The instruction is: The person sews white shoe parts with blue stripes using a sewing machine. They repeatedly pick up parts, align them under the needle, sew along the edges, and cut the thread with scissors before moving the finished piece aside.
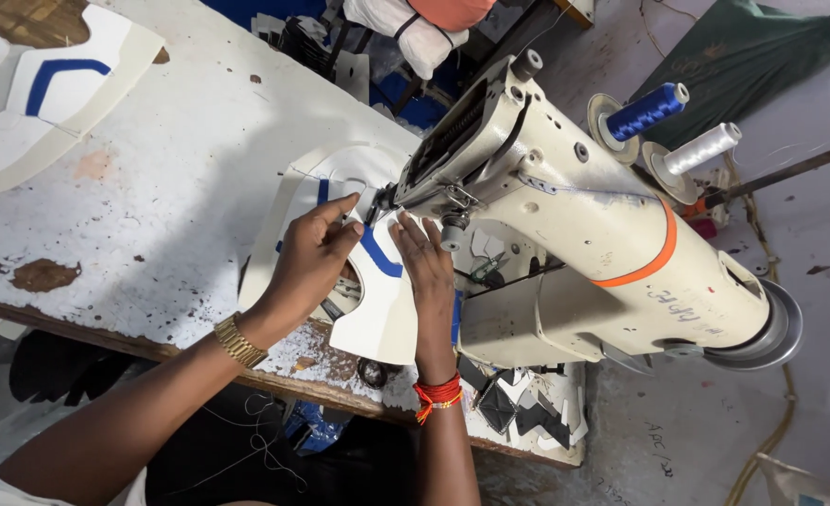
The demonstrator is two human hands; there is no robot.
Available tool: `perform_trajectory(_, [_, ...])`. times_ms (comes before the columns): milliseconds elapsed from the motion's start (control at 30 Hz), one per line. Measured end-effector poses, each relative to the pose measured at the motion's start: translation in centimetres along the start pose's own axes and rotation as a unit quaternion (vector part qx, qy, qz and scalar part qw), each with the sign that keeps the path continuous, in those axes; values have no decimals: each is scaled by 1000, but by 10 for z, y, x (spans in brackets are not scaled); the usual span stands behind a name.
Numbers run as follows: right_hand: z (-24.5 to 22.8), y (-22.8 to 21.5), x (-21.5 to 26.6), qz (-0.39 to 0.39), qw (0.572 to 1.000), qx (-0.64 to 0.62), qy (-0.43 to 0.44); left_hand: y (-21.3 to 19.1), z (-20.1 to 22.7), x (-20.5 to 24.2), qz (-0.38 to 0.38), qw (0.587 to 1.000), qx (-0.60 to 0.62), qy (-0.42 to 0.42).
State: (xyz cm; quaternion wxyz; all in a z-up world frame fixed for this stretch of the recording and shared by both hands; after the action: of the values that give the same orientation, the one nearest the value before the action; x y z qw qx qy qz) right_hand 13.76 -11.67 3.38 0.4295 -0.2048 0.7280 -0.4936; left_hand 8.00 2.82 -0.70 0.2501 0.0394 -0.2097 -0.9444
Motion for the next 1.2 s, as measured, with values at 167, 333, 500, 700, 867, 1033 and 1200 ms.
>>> perform_trajectory(167, [2, 1, -1, -2, 999, -18, 35, 3, 4, -9, -18, 999, -17, -20])
perform_trajectory(333, [-13, -7, 1, 24, 999, -2, 30, -3, 0, -34, -68, 993, -97, -26])
perform_trajectory(500, [-28, -10, 10, 36, 998, 36, 32, -12, -19, -72, -135, 948, -275, -84])
perform_trajectory(700, [-33, -13, 10, 65, 997, 19, 30, -1, 35, -53, -171, 925, -338, -28])
perform_trajectory(867, [-27, -10, 13, 54, 998, 0, 26, -17, 26, -13, -113, 919, -376, -6])
perform_trajectory(1033, [-25, -8, 11, 54, 998, -1, 19, -22, 11, -5, -51, 944, -321, 61])
perform_trajectory(1200, [-24, -8, 10, 54, 998, 16, 29, -17, 19, -11, -45, 949, -312, 11])
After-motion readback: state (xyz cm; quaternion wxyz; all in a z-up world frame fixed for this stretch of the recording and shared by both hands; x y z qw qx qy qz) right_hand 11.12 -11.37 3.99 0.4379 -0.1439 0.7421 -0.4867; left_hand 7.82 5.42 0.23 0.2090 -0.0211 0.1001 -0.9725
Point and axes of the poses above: each hand's wrist, its own x-axis away from the middle knuckle, its own y-axis out of the palm, z = x × y, the point moved 5 cm from there along -x, towards the middle knuckle, and after that the axes turned 12 degrees about x, right-handed, at the moved point
